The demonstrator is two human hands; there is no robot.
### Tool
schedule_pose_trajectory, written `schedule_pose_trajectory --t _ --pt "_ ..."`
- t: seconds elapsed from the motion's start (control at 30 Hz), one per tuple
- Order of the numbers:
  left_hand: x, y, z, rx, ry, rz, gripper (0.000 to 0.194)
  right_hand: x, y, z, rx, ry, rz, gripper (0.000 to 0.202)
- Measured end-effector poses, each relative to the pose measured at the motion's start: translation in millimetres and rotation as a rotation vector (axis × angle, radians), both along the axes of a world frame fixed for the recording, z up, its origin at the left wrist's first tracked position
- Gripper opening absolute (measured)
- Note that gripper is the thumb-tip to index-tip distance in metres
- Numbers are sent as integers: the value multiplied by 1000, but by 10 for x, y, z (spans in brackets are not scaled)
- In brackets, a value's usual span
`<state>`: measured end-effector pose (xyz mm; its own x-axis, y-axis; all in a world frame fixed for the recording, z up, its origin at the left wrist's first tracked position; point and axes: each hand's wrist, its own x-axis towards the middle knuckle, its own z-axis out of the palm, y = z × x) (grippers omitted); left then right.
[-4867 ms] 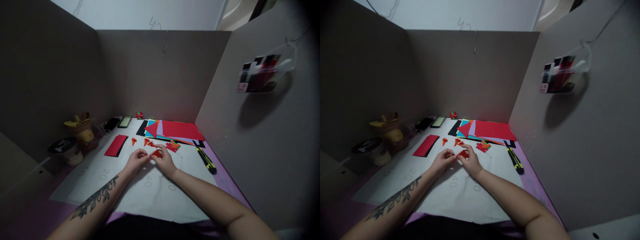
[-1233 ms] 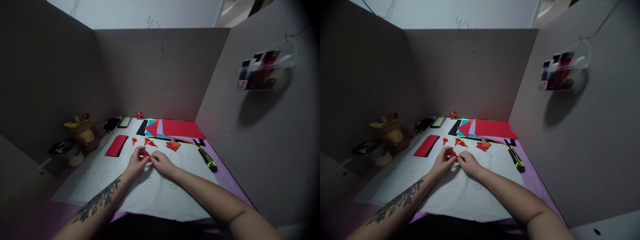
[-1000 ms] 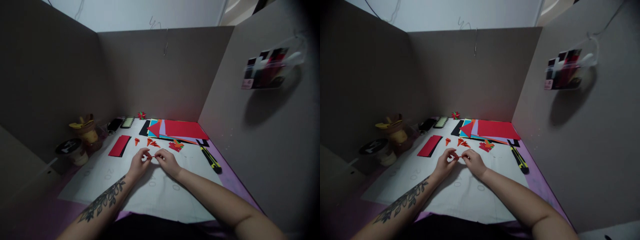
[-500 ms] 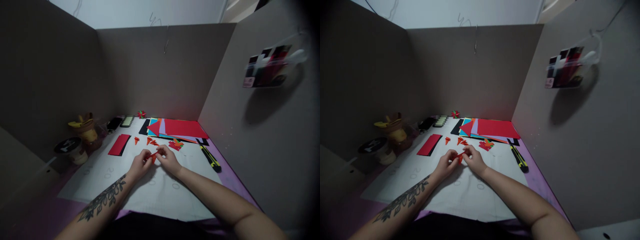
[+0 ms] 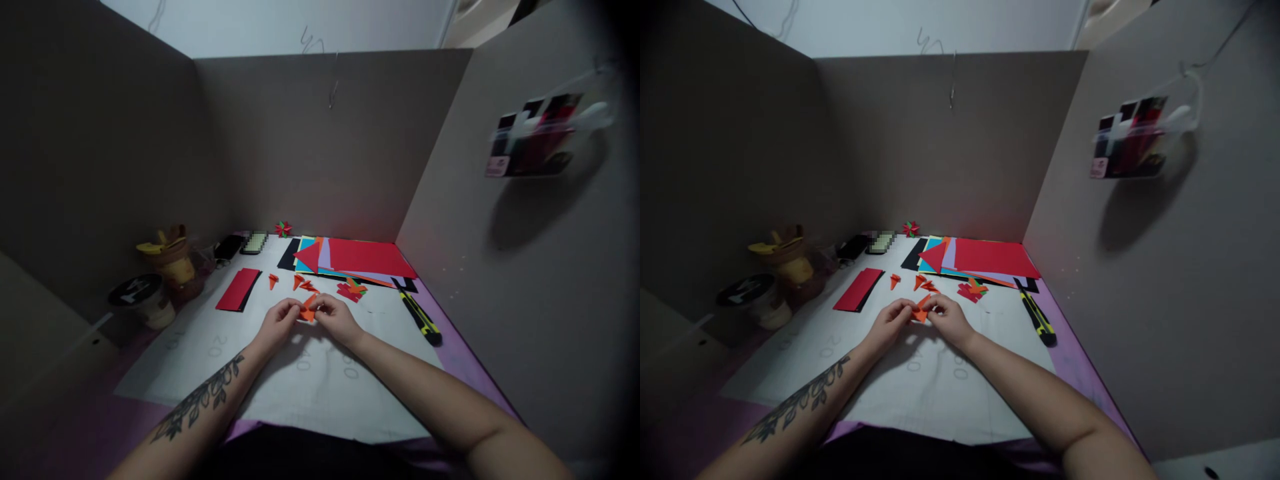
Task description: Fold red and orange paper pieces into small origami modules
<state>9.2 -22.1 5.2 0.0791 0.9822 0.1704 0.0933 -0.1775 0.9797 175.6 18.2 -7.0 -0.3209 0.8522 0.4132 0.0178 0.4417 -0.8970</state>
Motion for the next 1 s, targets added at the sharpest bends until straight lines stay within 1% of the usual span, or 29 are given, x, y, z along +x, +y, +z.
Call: schedule_pose_trajectory --t 0.07,0.17,0.27,0.4,0.53,0.7,0.87,1.0 --pt "-13 -14 13 38 30 -17 22 7 31 -20 -53 47 -13 14" --pt "-26 -27 18 141 141 -29 16 16 59 -33 -103 89 -26 12" --pt "-24 -21 3 223 244 43 15 18 62 -32 -117 102 -15 9" --pt "-18 -2 -36 304 308 150 8 11 42 -22 -115 118 12 5" --pt "-21 4 -68 357 299 201 7 -13 25 -13 -134 146 22 4" --pt "6 3 -58 392 231 219 5 -58 23 -10 -175 231 10 4" --pt "59 -6 -20 356 190 213 5 -76 15 -6 -251 264 -55 8" --pt "88 -13 -9 307 169 238 6 -94 -2 -1 -259 286 -83 11"
